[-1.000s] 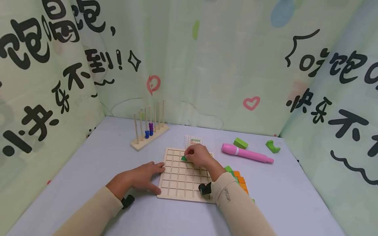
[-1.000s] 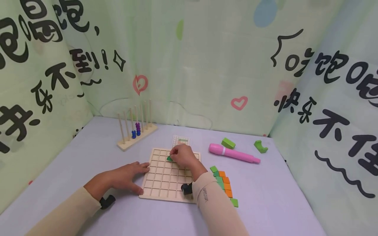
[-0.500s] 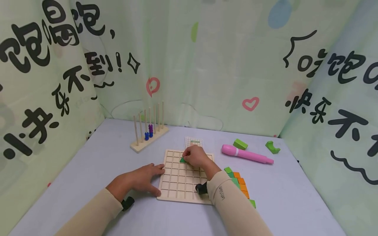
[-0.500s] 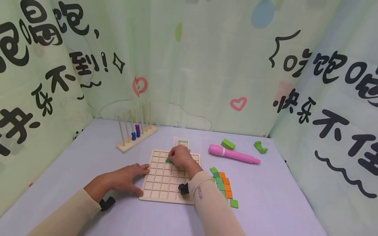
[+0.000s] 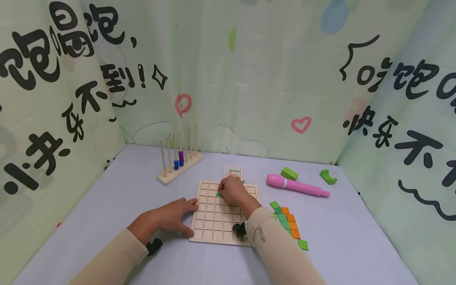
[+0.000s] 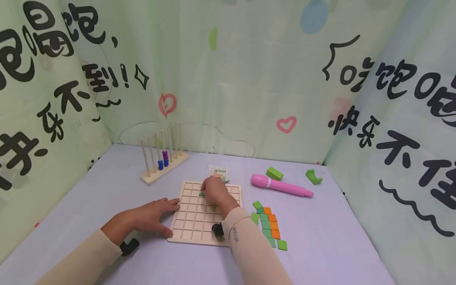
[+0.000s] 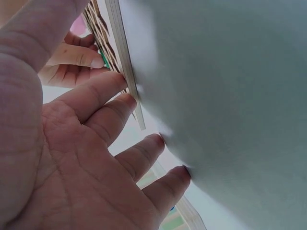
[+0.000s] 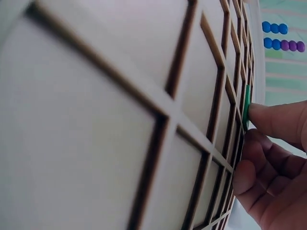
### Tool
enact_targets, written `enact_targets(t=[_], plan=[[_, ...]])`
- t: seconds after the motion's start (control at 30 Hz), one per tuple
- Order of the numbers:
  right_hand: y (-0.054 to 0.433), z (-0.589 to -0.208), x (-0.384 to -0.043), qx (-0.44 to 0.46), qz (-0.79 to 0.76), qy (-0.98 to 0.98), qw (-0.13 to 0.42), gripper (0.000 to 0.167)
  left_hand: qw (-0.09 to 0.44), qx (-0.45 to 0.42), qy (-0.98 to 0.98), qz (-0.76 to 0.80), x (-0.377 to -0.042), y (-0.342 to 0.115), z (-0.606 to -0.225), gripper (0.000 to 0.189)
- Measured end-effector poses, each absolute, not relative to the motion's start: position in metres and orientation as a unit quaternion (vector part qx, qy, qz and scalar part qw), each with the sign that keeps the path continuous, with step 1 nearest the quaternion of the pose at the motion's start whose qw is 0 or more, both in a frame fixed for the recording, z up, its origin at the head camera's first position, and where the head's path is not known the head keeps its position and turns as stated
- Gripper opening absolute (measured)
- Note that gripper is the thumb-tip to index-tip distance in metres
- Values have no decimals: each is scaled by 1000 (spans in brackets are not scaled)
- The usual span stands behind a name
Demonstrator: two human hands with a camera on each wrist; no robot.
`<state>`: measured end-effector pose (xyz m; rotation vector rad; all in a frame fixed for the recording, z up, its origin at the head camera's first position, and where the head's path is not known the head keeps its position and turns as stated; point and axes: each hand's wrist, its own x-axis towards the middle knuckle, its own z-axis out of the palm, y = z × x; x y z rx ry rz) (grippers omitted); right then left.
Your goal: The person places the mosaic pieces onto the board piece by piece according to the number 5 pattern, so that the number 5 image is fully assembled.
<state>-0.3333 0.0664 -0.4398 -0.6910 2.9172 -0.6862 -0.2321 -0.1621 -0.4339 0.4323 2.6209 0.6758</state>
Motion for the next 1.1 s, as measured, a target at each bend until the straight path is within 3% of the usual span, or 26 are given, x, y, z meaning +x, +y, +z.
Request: enact_targets(t=[0.47, 1.1], plan=[[82, -430, -313, -237, -195, 951, 46, 21, 204, 152, 940, 227, -234, -159, -436, 91], [199, -417, -285, -141, -284, 946, 64, 24, 194, 177, 937, 230, -235, -160, -436, 92]])
